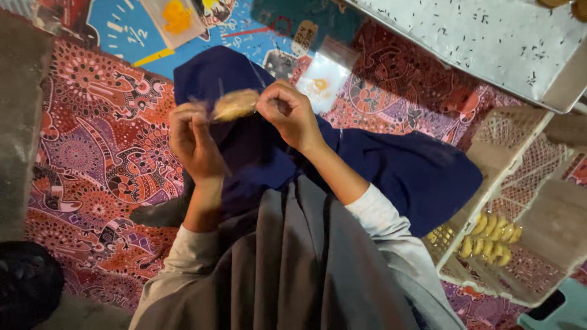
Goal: The person sits on the floor and repeatedly picks donuts from a metal tray, places them into small clear plastic bags, and sets the filled bags into a white plastic crate. The person handles both plain and chocolate-sprinkled donuts.
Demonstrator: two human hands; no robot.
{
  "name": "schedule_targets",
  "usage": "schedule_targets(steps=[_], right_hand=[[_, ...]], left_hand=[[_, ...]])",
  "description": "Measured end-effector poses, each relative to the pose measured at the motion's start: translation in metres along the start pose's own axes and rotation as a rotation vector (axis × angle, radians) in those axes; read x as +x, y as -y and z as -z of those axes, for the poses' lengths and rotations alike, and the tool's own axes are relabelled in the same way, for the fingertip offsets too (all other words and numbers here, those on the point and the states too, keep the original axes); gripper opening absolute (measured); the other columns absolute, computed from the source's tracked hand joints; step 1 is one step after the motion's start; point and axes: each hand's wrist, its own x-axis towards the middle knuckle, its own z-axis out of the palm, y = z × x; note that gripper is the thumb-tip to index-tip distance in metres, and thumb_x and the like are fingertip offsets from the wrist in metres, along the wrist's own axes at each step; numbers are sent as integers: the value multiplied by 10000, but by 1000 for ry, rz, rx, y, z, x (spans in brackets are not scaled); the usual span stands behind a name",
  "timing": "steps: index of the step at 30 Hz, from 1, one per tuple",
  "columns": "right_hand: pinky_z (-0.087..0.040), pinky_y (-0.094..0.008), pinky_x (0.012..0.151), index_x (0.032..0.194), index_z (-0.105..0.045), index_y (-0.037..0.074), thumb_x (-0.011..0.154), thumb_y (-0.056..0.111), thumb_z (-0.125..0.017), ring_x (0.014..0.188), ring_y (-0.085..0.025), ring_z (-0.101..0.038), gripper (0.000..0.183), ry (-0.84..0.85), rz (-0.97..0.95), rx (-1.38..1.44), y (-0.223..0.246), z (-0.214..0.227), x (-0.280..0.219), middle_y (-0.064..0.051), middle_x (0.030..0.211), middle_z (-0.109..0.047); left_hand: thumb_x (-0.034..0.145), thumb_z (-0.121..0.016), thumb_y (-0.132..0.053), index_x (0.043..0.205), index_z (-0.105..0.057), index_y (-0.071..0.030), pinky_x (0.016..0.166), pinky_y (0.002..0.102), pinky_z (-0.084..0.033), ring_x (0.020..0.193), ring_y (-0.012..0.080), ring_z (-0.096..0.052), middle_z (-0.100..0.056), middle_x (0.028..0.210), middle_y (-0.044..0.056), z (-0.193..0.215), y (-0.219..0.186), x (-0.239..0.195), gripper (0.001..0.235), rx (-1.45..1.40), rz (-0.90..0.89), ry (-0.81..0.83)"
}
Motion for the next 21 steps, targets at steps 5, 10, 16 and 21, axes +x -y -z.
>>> schedule_targets(steps=[5,10,16,21], right_hand=[[-453,-251,747,1017,-684,38,1041,269,-733,854,-93,-524,237,-22,-270,-217,-50,11,-22,-19,893,-592],[-502,-270,881,1304,-538,54,969,285,-741,1041,-116,-584,455,-384,-294,-71,-110,66,-31,-28,1155,-609],[-533,-377,892,1121,-694,23,1119,318,-561,903,-237,-619,323,-824,-170,-414,-141,193,-30,-141,1019,-700],[-470,-454,882,1204,-709,52,938,319,-707,953,-377,-593,377,-817,26,-1323,-125,223,-43,-240,1004,-652]], left_hand=[[1049,-668,-86,988,-624,-18,726,323,-502,816,200,-603,-620,946,87,-15,10,1,102,240,166,128],[921,-708,-5,942,-623,-32,779,347,-555,890,295,-682,-655,995,140,-79,25,-6,92,298,-96,371],[757,-718,19,1108,-583,-24,782,478,-537,974,440,-633,-600,1059,190,-232,112,32,378,475,-378,694],[693,-674,43,1145,-598,-10,691,522,-543,845,401,-694,-627,1145,221,-259,184,34,461,845,-367,1015]])
